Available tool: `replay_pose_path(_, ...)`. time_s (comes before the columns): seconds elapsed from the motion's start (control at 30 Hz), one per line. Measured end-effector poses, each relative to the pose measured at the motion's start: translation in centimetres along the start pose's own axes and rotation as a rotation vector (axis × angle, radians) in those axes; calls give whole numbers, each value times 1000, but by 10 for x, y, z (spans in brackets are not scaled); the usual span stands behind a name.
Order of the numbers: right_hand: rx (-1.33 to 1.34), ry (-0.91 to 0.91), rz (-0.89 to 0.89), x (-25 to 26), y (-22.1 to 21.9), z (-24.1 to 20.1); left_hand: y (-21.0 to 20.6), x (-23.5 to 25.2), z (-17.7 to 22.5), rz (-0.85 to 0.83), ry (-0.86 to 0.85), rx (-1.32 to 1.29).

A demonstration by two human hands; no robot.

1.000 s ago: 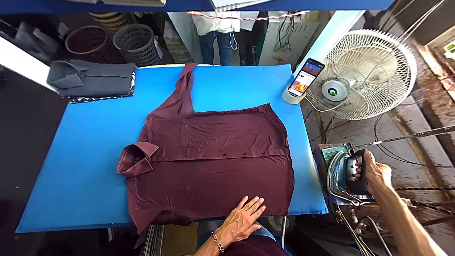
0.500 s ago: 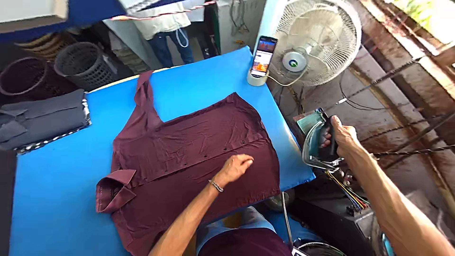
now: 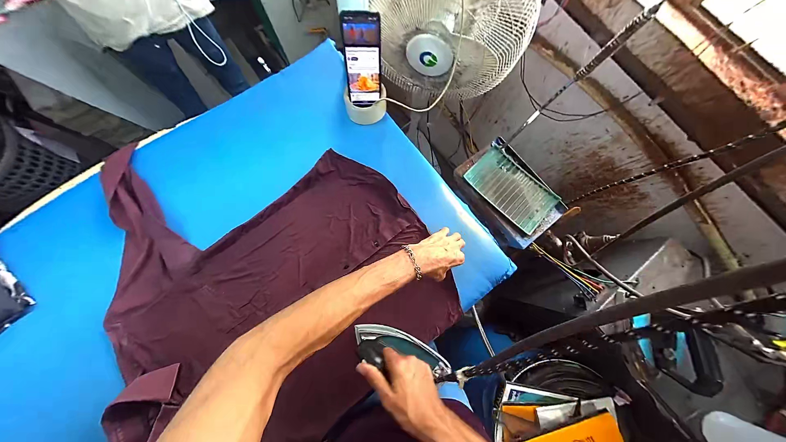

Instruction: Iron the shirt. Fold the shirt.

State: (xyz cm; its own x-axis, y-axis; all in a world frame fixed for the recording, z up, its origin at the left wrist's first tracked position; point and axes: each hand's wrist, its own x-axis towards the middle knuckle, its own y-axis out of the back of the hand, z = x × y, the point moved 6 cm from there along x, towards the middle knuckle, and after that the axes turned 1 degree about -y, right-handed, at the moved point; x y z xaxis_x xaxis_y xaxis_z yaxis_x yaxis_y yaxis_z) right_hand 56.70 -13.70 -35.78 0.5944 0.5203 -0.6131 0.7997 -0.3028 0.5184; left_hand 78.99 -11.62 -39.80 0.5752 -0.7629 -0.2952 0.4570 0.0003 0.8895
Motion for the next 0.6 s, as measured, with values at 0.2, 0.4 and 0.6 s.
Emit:
replay_pose_path(0.2, 123, 153, -32, 17, 1, -8, 10, 1, 5, -293, -14, -196)
replay_pose_path(0.4, 123, 27, 191, 24, 36, 6, 11, 14, -8, -364, -17, -353)
replay_pose_path(0.6, 182, -81, 523, 19, 95, 61, 15, 20, -25, -312, -80, -347)
